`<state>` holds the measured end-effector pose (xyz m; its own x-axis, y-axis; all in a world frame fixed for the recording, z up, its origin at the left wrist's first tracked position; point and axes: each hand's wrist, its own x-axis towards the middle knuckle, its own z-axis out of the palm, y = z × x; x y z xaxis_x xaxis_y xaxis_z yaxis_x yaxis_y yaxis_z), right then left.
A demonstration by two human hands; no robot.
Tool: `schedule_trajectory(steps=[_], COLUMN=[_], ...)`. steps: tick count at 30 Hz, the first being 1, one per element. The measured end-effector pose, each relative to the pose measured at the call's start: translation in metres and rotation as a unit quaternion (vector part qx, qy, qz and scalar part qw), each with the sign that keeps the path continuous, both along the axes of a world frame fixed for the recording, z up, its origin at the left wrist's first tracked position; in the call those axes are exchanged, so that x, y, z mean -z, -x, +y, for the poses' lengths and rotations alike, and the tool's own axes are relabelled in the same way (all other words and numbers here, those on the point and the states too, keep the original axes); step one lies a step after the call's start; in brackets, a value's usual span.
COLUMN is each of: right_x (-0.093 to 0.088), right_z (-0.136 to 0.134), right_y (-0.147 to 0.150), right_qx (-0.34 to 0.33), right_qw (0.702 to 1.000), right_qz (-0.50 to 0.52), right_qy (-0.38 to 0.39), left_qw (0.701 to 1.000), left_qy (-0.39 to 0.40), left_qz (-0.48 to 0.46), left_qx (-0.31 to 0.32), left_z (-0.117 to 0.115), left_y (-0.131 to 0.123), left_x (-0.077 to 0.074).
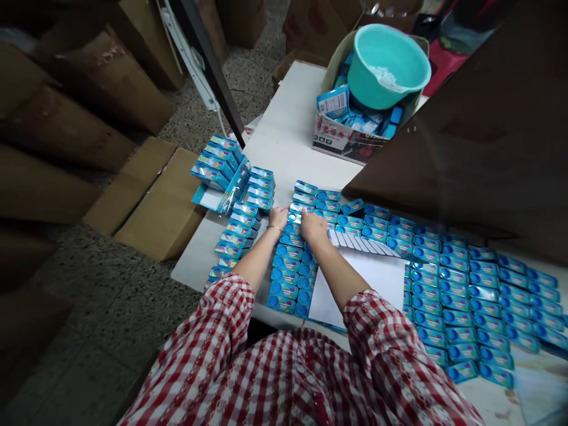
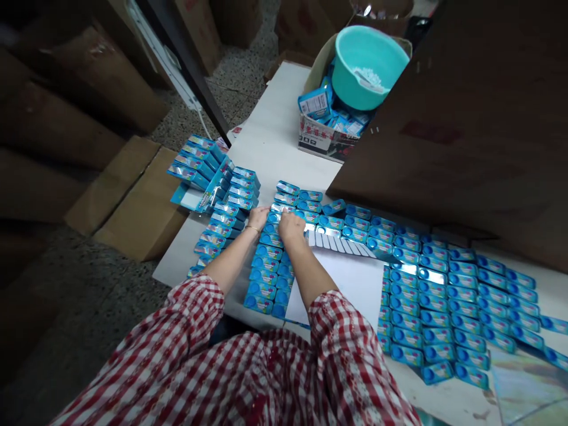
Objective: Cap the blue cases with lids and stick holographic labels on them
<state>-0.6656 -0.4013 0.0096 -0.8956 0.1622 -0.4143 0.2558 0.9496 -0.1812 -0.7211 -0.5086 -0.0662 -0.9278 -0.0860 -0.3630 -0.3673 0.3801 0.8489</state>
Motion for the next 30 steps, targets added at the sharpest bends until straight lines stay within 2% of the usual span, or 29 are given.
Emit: schedule_trajectory(steps=[3, 5, 7, 9, 11, 12, 15, 18, 20, 23, 27, 28, 30], right_x=[-0.034, -0.063, -0.086, -0.097, -0.091, -0.083, -0.058, -0.049, -0.051, -0.053, -0.042, -0.038, -0.030], right_z=[0.014, 0.045, 0.088, 0.128, 0.151, 0.153, 0.134, 0.110, 0.111, 0.139, 0.193, 0.205, 0.224], right_y=[-0.013, -0.036, -0.070, -0.110, -0.148, -0.163, -0.197, -0.219, -0.234, -0.253, -0.271, -0.275, -0.284], right_qx=[-0.018, -0.013, 0.012, 0.038, 0.072, 0.086, 0.089, 0.021, 0.005, 0.009, -0.014, -0.013, -0.014], right_qw=[0.999, 0.992, 0.977, 0.963, 0.955, 0.950, 0.924, 0.915, 0.910, 0.923, 0.973, 0.977, 0.979], right_qz=[0.039, 0.115, 0.186, 0.207, 0.181, 0.160, 0.136, 0.174, 0.217, 0.260, 0.222, 0.212, 0.202], right_qy=[0.019, 0.052, 0.101, 0.171, 0.224, 0.255, 0.346, 0.363, 0.352, 0.282, 0.062, 0.029, 0.010], left_qw=[0.999, 0.991, 0.972, 0.945, 0.913, 0.896, 0.854, 0.836, 0.832, 0.802, 0.737, 0.728, 0.720], left_qy=[0.034, 0.070, 0.088, 0.077, 0.064, 0.060, 0.067, 0.102, 0.109, 0.131, 0.217, 0.227, 0.233], left_qz=[0.026, 0.097, 0.181, 0.221, 0.215, 0.199, 0.114, 0.046, 0.030, 0.056, 0.125, 0.127, 0.117], left_qx=[0.022, 0.053, 0.123, 0.228, 0.340, 0.391, 0.504, 0.538, 0.543, 0.580, 0.627, 0.634, 0.644], left_z=[0.002, 0.012, 0.032, 0.062, 0.099, 0.118, 0.167, 0.194, 0.198, 0.196, 0.195, 0.196, 0.196], left_y=[-0.008, -0.019, -0.034, -0.053, -0.072, -0.082, -0.109, -0.130, -0.139, -0.148, -0.156, -0.158, -0.161], left_x=[-0.022, -0.039, -0.056, -0.072, -0.083, -0.087, -0.085, -0.072, -0.065, -0.063, -0.065, -0.066, -0.070])
